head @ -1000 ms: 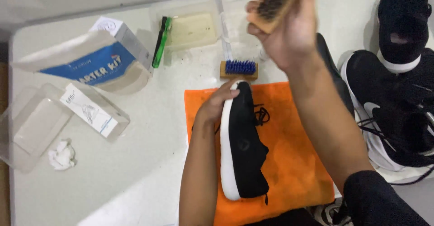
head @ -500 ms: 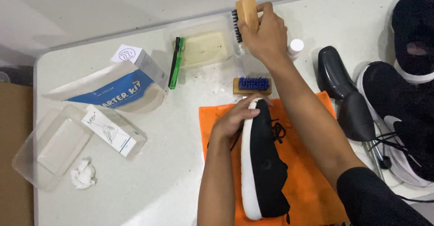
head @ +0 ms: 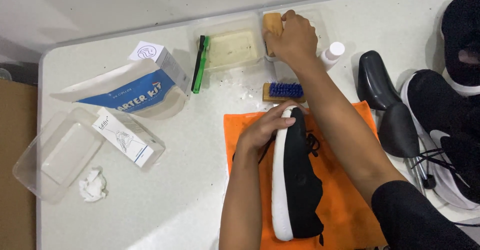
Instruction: The person scrubs a black sneaker with a wooden brush, focusing on the upper fabric and the white midsole. They rotate the shoe to clean different areas, including the toe box and sides, while working over an orange cloth on a white table.
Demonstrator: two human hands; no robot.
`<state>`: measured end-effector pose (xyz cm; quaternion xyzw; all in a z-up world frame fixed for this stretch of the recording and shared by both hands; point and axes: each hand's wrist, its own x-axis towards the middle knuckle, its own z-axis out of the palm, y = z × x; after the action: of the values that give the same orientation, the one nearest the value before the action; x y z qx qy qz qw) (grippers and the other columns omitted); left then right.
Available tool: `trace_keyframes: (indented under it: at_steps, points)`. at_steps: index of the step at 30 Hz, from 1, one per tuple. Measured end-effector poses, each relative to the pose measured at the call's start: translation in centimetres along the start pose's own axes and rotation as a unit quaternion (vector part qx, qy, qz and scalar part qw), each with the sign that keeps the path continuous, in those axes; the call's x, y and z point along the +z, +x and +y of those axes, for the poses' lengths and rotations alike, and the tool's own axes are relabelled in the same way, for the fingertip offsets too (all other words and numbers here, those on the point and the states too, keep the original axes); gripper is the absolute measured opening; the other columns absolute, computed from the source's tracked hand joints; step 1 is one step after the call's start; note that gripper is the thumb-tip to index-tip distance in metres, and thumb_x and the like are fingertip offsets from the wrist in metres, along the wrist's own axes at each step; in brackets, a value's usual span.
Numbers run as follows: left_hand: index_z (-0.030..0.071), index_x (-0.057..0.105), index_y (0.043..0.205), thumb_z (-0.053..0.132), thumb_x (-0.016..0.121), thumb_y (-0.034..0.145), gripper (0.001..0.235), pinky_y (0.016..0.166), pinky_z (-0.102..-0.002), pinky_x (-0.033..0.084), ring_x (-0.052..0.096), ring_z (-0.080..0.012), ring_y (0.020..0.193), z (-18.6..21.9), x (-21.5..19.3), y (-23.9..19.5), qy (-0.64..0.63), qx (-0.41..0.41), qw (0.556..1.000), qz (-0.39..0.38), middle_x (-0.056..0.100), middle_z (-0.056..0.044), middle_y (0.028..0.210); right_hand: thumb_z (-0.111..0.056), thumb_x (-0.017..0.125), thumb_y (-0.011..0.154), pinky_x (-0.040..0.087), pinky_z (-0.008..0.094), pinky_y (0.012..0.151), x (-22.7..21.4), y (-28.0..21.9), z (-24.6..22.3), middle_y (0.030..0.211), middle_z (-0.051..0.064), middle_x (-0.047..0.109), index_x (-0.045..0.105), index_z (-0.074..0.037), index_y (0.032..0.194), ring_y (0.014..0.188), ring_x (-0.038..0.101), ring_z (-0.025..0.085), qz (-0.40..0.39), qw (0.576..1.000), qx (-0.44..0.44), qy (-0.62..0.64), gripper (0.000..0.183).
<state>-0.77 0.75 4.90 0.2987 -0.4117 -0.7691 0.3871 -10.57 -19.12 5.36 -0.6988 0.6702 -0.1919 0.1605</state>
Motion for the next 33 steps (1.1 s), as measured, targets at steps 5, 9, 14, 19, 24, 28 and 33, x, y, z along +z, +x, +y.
trace_keyframes:
  at_steps: [5, 9, 14, 19, 24, 28, 33]
  points:
    - [0.01, 0.065, 0.12, 0.038, 0.067, 0.085, 0.045, 0.092, -0.03, 0.049, 0.064, -0.0181, 0.104, -0.7, -0.3, 0.3, -0.017, 0.021, 1.0, -0.016, 0.065, -0.005, 0.115, -0.047, 0.069, 0.085, 0.051, 0.055, 0.082, -1.3, -0.7, -0.1, 0.122, 0.016, 0.068, 0.061, -0.007, 0.132, 0.106, 0.065, 0.04, -0.03, 0.999, -0.03, 0.002, 0.062]
    - [0.008, 0.064, 0.122, 0.037, 0.067, 0.087, 0.046, 0.09, -0.032, 0.052, 0.066, -0.0208, 0.101, -1.2, -0.7, 0.4, -0.025, 0.031, 0.999, -0.031, 0.066, -0.009, 0.112, -0.041, 0.072, 0.085, 0.051, 0.054, 0.081, -0.9, -0.3, 0.2, 0.123, 0.013, 0.066, 0.062, -0.011, 0.133, 0.108, 0.062, 0.039, -0.025, 1.0, -0.018, -0.002, 0.057]
    - [0.012, 0.064, 0.118, 0.038, 0.066, 0.083, 0.044, 0.088, -0.03, 0.048, 0.064, -0.0199, 0.1, -0.4, 0.0, -0.3, -0.009, -0.015, 1.0, 0.017, 0.064, -0.006, 0.11, -0.039, 0.073, 0.087, 0.052, 0.056, 0.075, -1.1, -1.5, -0.4, 0.113, 0.014, 0.062, 0.062, -0.007, 0.125, 0.099, 0.063, 0.043, 0.0, 0.999, -0.044, -0.03, 0.051]
    - [0.011, 0.065, 0.119, 0.037, 0.066, 0.085, 0.042, 0.087, -0.028, 0.049, 0.064, -0.017, 0.097, -1.0, -0.4, -0.1, -0.015, -0.001, 1.0, 0.006, 0.065, -0.004, 0.105, -0.043, 0.075, 0.08, 0.052, 0.052, 0.078, -1.0, -1.4, -0.2, 0.117, 0.013, 0.066, 0.062, -0.01, 0.133, 0.101, 0.064, 0.038, -0.018, 0.999, -0.032, -0.026, 0.064]
    - [0.007, 0.065, 0.118, 0.034, 0.067, 0.084, 0.043, 0.086, -0.03, 0.052, 0.066, -0.0191, 0.098, -1.0, -0.2, 0.2, -0.037, 0.013, 0.999, 0.0, 0.066, -0.007, 0.108, -0.04, 0.072, 0.08, 0.052, 0.054, 0.068, -0.6, -1.4, 0.0, 0.106, 0.014, 0.068, 0.06, -0.008, 0.12, 0.093, 0.065, 0.041, -0.002, 0.998, -0.045, -0.034, 0.052]
    - [0.01, 0.066, 0.114, 0.036, 0.065, 0.081, 0.042, 0.089, -0.029, 0.048, 0.062, -0.0192, 0.105, -0.3, 0.1, -0.2, -0.013, 0.012, 1.0, 0.009, 0.062, -0.006, 0.115, -0.045, 0.067, 0.09, 0.052, 0.056, 0.069, 0.7, -1.8, 1.0, 0.109, 0.016, 0.065, 0.056, -0.006, 0.127, 0.092, 0.064, 0.044, 0.034, 0.996, -0.068, -0.048, 0.055]
    - [0.009, 0.066, 0.12, 0.032, 0.066, 0.081, 0.045, 0.098, -0.032, 0.048, 0.062, -0.0198, 0.115, -2.3, -1.0, 0.6, -0.02, 0.046, 0.999, -0.003, 0.066, -0.007, 0.123, -0.042, 0.069, 0.088, 0.052, 0.055, 0.062, 2.3, -2.1, 2.1, 0.106, 0.014, 0.061, 0.056, -0.007, 0.129, 0.082, 0.064, 0.042, 0.109, 0.983, -0.138, -0.048, 0.055]
